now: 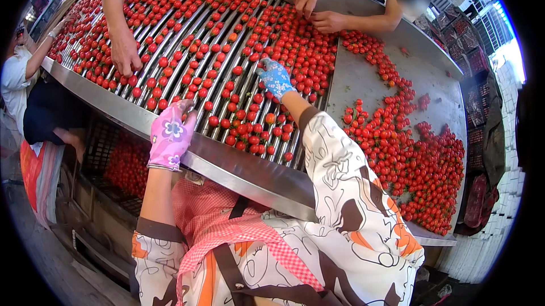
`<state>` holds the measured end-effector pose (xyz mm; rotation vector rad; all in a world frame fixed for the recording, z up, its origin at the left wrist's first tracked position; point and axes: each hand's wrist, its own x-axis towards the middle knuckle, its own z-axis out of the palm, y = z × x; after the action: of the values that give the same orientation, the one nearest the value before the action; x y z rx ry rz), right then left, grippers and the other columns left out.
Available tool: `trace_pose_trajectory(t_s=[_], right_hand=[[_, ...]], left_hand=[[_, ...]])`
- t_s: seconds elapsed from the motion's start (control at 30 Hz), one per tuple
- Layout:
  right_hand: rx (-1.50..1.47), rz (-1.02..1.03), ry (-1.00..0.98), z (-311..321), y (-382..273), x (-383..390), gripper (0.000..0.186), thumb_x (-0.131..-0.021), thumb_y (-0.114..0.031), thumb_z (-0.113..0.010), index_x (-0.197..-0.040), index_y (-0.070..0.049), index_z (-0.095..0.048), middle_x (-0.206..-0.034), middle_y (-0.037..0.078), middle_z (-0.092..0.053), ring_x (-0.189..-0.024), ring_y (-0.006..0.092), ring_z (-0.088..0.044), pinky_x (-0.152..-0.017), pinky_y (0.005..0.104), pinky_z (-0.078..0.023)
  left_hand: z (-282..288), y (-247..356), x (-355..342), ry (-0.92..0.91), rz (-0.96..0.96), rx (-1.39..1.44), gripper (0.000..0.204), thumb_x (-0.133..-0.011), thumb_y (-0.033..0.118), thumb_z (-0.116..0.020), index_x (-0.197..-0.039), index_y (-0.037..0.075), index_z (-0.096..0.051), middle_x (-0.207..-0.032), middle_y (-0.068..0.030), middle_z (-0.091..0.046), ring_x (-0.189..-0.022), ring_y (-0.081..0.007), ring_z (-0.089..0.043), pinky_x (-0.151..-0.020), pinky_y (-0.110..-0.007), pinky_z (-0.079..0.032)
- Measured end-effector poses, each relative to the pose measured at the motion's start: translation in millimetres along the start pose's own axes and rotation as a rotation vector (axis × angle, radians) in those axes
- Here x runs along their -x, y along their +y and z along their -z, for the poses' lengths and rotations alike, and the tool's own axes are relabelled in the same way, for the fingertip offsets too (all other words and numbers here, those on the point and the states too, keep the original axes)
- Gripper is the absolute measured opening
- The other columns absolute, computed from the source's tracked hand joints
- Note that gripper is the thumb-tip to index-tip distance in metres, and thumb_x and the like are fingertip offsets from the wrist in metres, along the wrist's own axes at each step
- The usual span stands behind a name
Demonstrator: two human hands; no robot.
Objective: The person sorts berries on a conveyor belt by hand, picking out specific berries and placing them into a crate below the table.
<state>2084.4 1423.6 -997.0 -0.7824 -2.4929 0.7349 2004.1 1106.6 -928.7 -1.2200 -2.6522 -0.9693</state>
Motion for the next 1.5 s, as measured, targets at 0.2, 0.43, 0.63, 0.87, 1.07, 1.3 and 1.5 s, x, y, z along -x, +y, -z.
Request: trace_pose_trajectory(t_s=[0.2,0.43,0.63,0.87,1.07,1.3,1.5], right_hand=[[-0.657,0.134,-0.166,8.0,-95.3,48.2,0.031,-0.088,-0.017,-0.064,-0.116,-0.005,-0.059,-0.098,0.007,-0.065,-0.088,0.0133,-0.061,-0.082,0.0280,-0.050],[-0.630,0.331,-0.440,25.6,-135.9,73.8,0.046,-0.089,-0.022,-0.061,-0.130,-0.003,-0.052,-0.117,0.014,-0.062,-0.110,0.0192,-0.058,-0.094,0.0324,-0.046],[0.079,0.532,-0.374,-14.3,-28.8,82.2,0.031,-0.081,-0.013,-0.061,-0.111,-0.009,-0.064,-0.101,0.015,-0.064,-0.096,0.0319,-0.061,-0.083,0.0416,-0.049],[-0.354,0.216,-0.214,-2.9,-63.3,89.6,0.036,-0.082,-0.020,-0.063,-0.113,-0.002,-0.059,-0.102,0.019,-0.064,-0.097,0.0342,-0.062,-0.083,0.0401,-0.050],[-0.457,0.513,-0.257,31.5,-125.5,103.0,0.045,-0.077,-0.026,-0.071,-0.113,-0.002,-0.058,-0.107,0.018,-0.061,-0.104,0.0320,-0.058,-0.095,0.0414,-0.043],[0.077,0.553,-0.172,-24.3,-28.4,124.8,0.075,-0.084,-0.033,-0.063,-0.144,-0.006,-0.028,-0.149,0.022,-0.026,-0.135,0.0416,-0.028,-0.112,0.0514,-0.022],[0.283,0.686,-0.476,22.0,49.4,163.5,0.068,-0.084,-0.031,-0.063,-0.142,-0.011,-0.035,-0.141,0.015,-0.040,-0.132,0.0340,-0.036,-0.111,0.0488,-0.025]], left_hand=[[6.7,33.4,-20.7,-0.074,0.702,1.323,0.053,-0.089,0.032,-0.063,-0.131,0.004,-0.048,-0.122,-0.0115,-0.057,-0.104,-0.0241,-0.059,-0.088,-0.039,-0.051],[-32.7,5.9,-16.2,-0.027,0.910,2.250,0.027,-0.092,0.020,-0.057,-0.109,-0.001,-0.055,-0.107,-0.0185,-0.060,-0.094,-0.0284,-0.062,-0.076,-0.040,-0.058],[-28.3,12.9,-13.1,-0.016,0.760,2.384,0.020,-0.093,0.013,-0.054,-0.105,-0.002,-0.057,-0.107,-0.0176,-0.064,-0.098,-0.0303,-0.064,-0.076,-0.037,-0.060],[-28.7,32.2,-10.1,-0.115,0.889,1.964,0.027,-0.093,0.017,-0.054,-0.114,0.000,-0.054,-0.112,-0.0138,-0.060,-0.103,-0.0258,-0.061,-0.075,-0.032,-0.058],[-35.3,45.8,-14.1,-0.234,0.980,1.782,0.042,-0.092,0.046,-0.050,-0.104,0.008,-0.059,-0.097,-0.0106,-0.065,-0.087,-0.0188,-0.064,-0.058,-0.030,-0.056],[-39.9,26.5,-8.7,-0.228,0.801,2.380,0.028,-0.094,0.025,-0.054,-0.113,0.006,-0.060,-0.112,-0.0154,-0.060,-0.088,-0.0188,-0.063,-0.054,-0.023,-0.054],[-54.0,18.4,-5.7,-0.234,0.716,2.378,0.030,-0.095,0.023,-0.053,-0.117,0.004,-0.060,-0.121,-0.0176,-0.057,-0.094,-0.0207,-0.063,-0.061,-0.026,-0.058]])
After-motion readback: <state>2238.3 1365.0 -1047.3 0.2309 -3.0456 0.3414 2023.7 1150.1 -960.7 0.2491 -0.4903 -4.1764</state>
